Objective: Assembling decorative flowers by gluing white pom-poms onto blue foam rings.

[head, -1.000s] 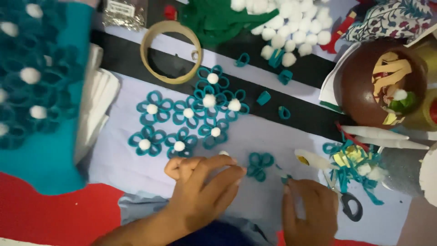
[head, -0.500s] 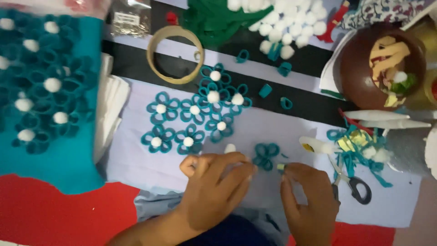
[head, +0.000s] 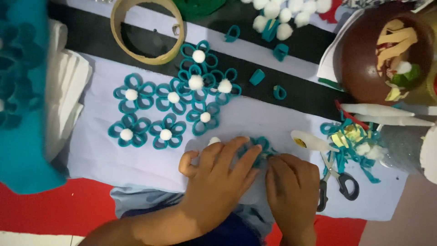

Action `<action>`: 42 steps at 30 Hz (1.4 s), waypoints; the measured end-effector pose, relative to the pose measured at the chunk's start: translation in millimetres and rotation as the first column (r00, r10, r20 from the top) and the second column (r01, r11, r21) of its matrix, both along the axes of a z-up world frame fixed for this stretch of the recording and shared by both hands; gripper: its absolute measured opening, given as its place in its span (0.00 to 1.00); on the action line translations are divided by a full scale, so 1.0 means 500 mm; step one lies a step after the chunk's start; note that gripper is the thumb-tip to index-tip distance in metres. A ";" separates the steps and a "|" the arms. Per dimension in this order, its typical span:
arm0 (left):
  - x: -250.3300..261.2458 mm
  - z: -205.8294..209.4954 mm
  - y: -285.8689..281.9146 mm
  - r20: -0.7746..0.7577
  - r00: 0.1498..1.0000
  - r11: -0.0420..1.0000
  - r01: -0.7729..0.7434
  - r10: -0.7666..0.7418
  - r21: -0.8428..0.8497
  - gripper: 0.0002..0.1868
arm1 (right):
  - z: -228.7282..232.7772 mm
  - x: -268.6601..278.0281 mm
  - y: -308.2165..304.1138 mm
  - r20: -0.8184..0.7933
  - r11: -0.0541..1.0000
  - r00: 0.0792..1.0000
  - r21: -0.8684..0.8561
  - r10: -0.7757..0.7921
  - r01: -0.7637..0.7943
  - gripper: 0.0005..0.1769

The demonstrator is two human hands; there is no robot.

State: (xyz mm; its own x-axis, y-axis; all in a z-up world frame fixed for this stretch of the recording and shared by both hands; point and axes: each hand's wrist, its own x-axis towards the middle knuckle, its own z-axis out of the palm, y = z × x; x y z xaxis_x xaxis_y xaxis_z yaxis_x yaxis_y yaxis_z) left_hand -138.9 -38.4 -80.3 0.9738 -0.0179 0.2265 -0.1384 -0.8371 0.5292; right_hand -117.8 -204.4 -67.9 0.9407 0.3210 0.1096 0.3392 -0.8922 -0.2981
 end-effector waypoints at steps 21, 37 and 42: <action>-0.003 0.000 0.001 0.027 1.000 0.992 -0.009 0.013 -0.127 0.20 | -0.012 -0.012 -0.022 -0.106 0.992 0.987 0.014 -0.122 0.124 0.16; -0.020 0.000 -0.005 0.081 0.995 0.993 -0.059 0.051 0.104 0.10 | -0.008 -0.004 -0.015 -0.033 0.992 0.992 0.041 -0.118 0.120 0.12; -0.020 -0.001 -0.005 0.076 0.995 0.992 -0.078 0.071 0.100 0.10 | -0.007 -0.002 -0.009 -0.015 0.997 0.999 0.069 -0.042 0.043 0.12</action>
